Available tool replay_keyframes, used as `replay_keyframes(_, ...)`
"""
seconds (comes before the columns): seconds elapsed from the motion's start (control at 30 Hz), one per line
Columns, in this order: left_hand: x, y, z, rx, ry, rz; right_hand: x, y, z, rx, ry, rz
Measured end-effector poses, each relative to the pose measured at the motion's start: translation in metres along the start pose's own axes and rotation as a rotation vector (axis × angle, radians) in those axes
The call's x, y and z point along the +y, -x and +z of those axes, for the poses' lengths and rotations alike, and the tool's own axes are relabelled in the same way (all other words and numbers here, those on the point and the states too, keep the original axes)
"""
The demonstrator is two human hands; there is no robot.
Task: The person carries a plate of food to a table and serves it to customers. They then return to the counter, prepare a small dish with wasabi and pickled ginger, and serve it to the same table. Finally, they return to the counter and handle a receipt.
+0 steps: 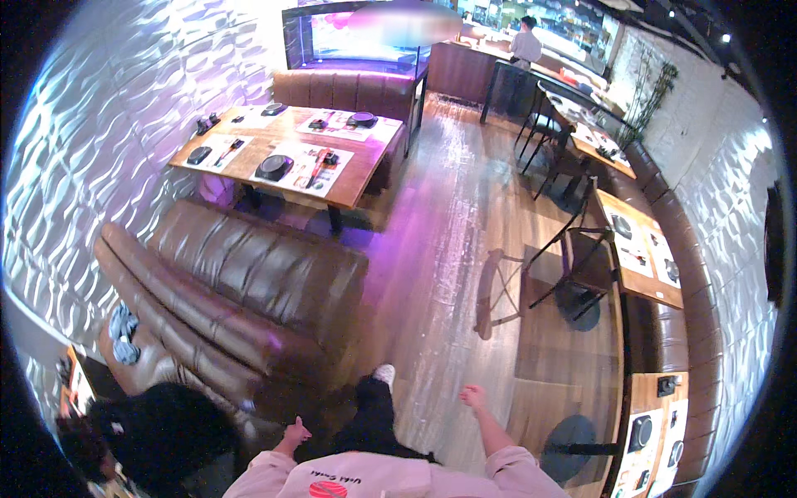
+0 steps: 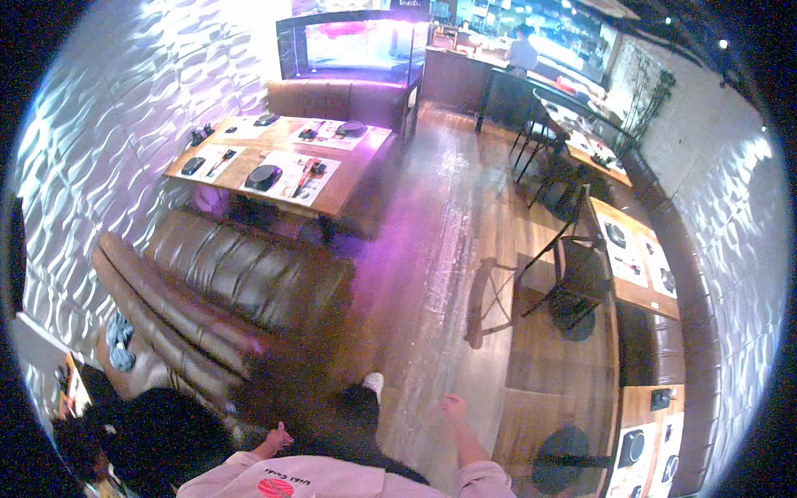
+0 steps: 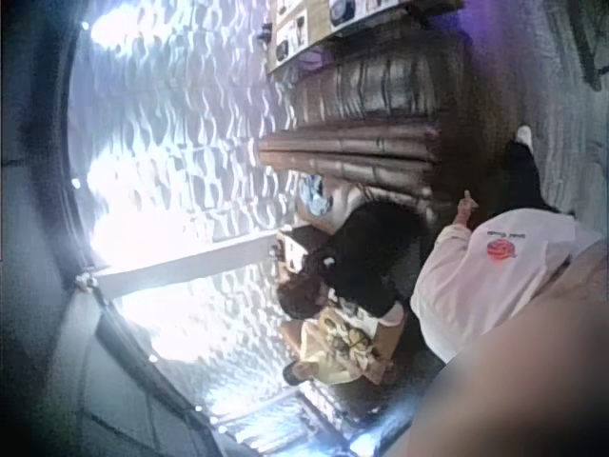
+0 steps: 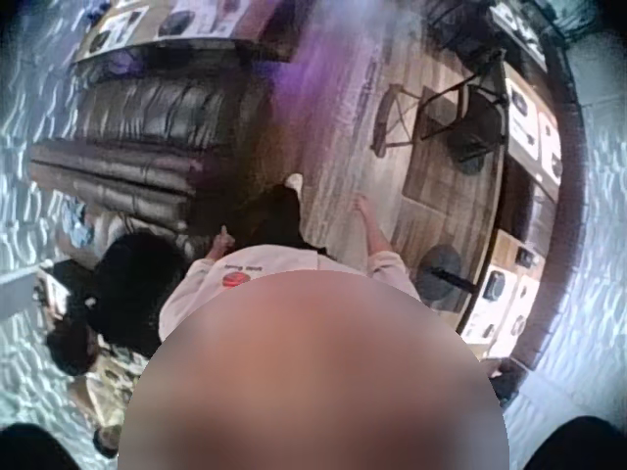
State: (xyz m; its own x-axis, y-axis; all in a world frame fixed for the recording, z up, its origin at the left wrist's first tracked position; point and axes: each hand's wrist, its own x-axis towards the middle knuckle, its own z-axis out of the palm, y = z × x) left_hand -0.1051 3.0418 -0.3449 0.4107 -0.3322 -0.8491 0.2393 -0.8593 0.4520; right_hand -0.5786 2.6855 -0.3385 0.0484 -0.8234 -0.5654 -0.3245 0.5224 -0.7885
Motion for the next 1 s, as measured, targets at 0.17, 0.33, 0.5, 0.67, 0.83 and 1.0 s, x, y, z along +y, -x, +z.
replay_keyframes(0.17, 0.196, -0.062, 0.02, -0.221, 0.072, -0.064, 0.019, -0.035, -0.099, 0.226, -0.365, 0.587)
replay_keyframes(0.33, 0.503, -0.143, 0.096, -0.455, -0.154, 0.433, -0.021, -0.054, -0.121, 0.347, -0.353, 0.719)
replay_keyframes(0.5, 0.75, -0.228, 0.207, -0.364, -0.044, 0.495, -0.066, -0.169, -0.11, -0.038, -0.596, 0.362)
replay_keyframes(0.67, 0.86, -0.325, 0.245, -0.399, -0.054, 0.498, -0.39, -0.459, -0.115, 0.165, -0.11, 0.002)
replay_keyframes(0.83, 0.865, -0.369, 0.211, -0.34, -0.167, 0.145, -0.843, -0.589, -0.092, 0.07, -0.023, -0.812)
replay_keyframes(1.0, 0.972, -0.377, 0.228, -0.44, -0.125, -0.395, -1.099, -0.605, -0.143, 0.015, -0.521, -1.835)
